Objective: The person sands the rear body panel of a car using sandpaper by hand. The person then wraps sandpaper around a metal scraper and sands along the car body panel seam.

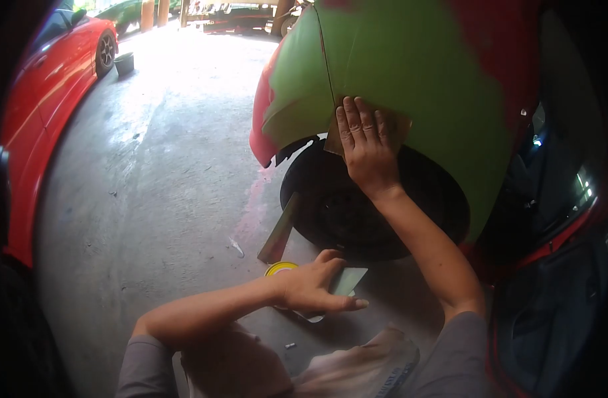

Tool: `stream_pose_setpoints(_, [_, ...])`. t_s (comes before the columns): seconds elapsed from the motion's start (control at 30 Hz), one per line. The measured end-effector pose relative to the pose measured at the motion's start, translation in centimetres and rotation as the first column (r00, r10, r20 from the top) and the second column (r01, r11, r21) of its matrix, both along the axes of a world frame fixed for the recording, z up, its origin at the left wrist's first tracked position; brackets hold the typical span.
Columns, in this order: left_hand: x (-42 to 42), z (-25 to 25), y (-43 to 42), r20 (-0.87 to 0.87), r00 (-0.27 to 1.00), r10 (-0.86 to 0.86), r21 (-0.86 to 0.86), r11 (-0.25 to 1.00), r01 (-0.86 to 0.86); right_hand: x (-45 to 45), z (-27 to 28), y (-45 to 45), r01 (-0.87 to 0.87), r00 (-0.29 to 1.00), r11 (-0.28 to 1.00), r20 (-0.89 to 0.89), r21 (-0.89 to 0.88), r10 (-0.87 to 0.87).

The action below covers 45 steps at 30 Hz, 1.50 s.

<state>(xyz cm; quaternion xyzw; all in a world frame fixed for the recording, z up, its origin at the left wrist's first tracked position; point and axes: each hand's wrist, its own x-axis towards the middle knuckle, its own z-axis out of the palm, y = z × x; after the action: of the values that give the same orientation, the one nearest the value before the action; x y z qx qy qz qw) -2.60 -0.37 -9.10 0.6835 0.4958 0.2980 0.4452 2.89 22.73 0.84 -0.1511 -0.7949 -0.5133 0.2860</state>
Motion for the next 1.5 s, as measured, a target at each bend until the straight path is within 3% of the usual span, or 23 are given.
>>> stream_pose_setpoints(0.07, [-0.1, -0.2, 0.4, 0.023, 1.000, 0.008, 0.026, 1.000, -0.008, -0.6, 0.9, 0.8, 0.027, 1.000, 0.999, -0.003, 0.047, -0.026])
stream_pose_setpoints(0.2, [0.0, -0.9, 1.0, 0.031, 1.000, 0.000, 0.016, 1.000, -0.001, -6.4, 9.4, 3.0, 0.112, 0.988, 0.988, -0.122, 0.105, -0.099])
stream_pose_setpoints(0.27, [0.0, -0.8, 1.1, 0.026, 1.000, 0.001, 0.016, 1.000, -0.001, -9.3, 15.4, 5.4, 0.005, 0.971, 0.998, -0.240, 0.060, 0.009])
stream_pose_setpoints(0.37, [-0.1, -0.2, 0.6, 0.012, 1.000, -0.022, -0.011, 1.000, 0.022, -10.5, 19.2, 6.5, -0.072, 0.968, 0.992, -0.246, -0.104, 0.044])
stream_pose_setpoints(0.47, [-0.4, 0.6, 0.3, 0.005, 0.999, -0.042, -0.039, 0.998, 0.043, -7.2, 13.0, 5.6, -0.171, 0.985, 0.981, -0.030, -0.093, 0.169])
stream_pose_setpoints(0.53, [-0.7, 0.8, 0.1, 0.002, 0.999, -0.052, -0.034, 0.998, 0.052, -3.5, 8.7, 2.2, -0.019, 0.982, 0.990, 0.186, -0.139, 0.045])
stream_pose_setpoints(0.63, [-0.8, 1.2, -0.2, 0.016, 0.999, -0.044, -0.030, 0.999, 0.044, -1.4, 9.0, 2.2, -0.019, 0.948, 1.000, 0.318, -0.017, 0.023])
stream_pose_setpoints(0.7, [-0.7, 1.1, -0.1, 0.028, 0.998, -0.054, -0.048, 0.997, 0.055, -3.2, 13.8, 3.5, 0.087, 0.981, 0.996, 0.175, -0.015, -0.083])
stream_pose_setpoints(0.77, [-0.7, 1.3, 0.0, 0.029, 0.998, -0.057, -0.065, 0.996, 0.059, -5.7, 20.3, 5.8, 0.116, 0.990, 0.993, -0.086, 0.039, -0.112])
stream_pose_setpoints(0.87, [-0.5, 1.5, -0.1, 0.010, 0.998, -0.057, -0.083, 0.995, 0.058, -9.2, 22.1, 4.6, 0.039, 0.944, 0.997, -0.325, -0.066, -0.059])
stream_pose_setpoints(0.93, [-0.3, 1.3, 0.2, -0.007, 0.998, -0.061, -0.073, 0.995, 0.061, -9.7, 18.1, 7.1, -0.069, 0.996, 0.996, -0.062, -0.047, 0.066])
stream_pose_setpoints(1.0, [-0.3, 1.6, 0.0, -0.021, 0.998, -0.067, -0.092, 0.994, 0.064, -7.2, 13.5, 5.2, -0.024, 0.980, 0.998, 0.195, -0.060, 0.036])
stream_pose_setpoints(1.03, [-0.4, 1.8, -0.2, -0.028, 0.997, -0.068, -0.102, 0.993, 0.065, -5.2, 12.1, 4.5, -0.057, 0.975, 0.994, 0.208, -0.096, 0.076])
stream_pose_setpoints(1.1, [-0.7, 2.7, -0.7, -0.014, 0.996, -0.085, -0.119, 0.989, 0.083, -0.7, 10.9, 4.3, -0.126, 0.960, 0.977, 0.227, -0.171, 0.164])
stream_pose_setpoints(1.17, [-0.9, 2.8, -0.7, 0.003, 0.998, -0.065, -0.088, 0.994, 0.066, 2.6, 14.7, 3.4, 0.056, 0.997, 0.998, 0.046, -0.037, -0.054])
stream_pose_setpoints(1.23, [-0.6, 1.8, -0.7, 0.025, 0.999, -0.024, -0.025, 0.999, 0.025, 4.8, 19.9, 6.1, 0.035, 0.958, 0.989, -0.288, 0.142, 0.007])
stream_pose_setpoints(1.33, [-0.2, 1.8, -0.3, 0.015, 1.000, -0.008, -0.020, 1.000, 0.008, 4.7, 25.7, 7.4, 0.273, 0.911, 0.941, -0.369, 0.200, -0.186])
stream_pose_setpoints(1.43, [0.2, 1.2, 0.0, -0.021, 0.999, -0.032, -0.064, 0.998, 0.030, 1.5, 21.8, 6.8, 0.215, 0.919, 0.953, -0.374, 0.213, -0.124])
stream_pose_setpoints(1.5, [0.2, 1.7, 0.0, -0.033, 0.999, -0.044, -0.074, 0.996, 0.041, 1.5, 16.9, 6.0, -0.160, 0.983, 0.986, -0.098, -0.054, 0.155])
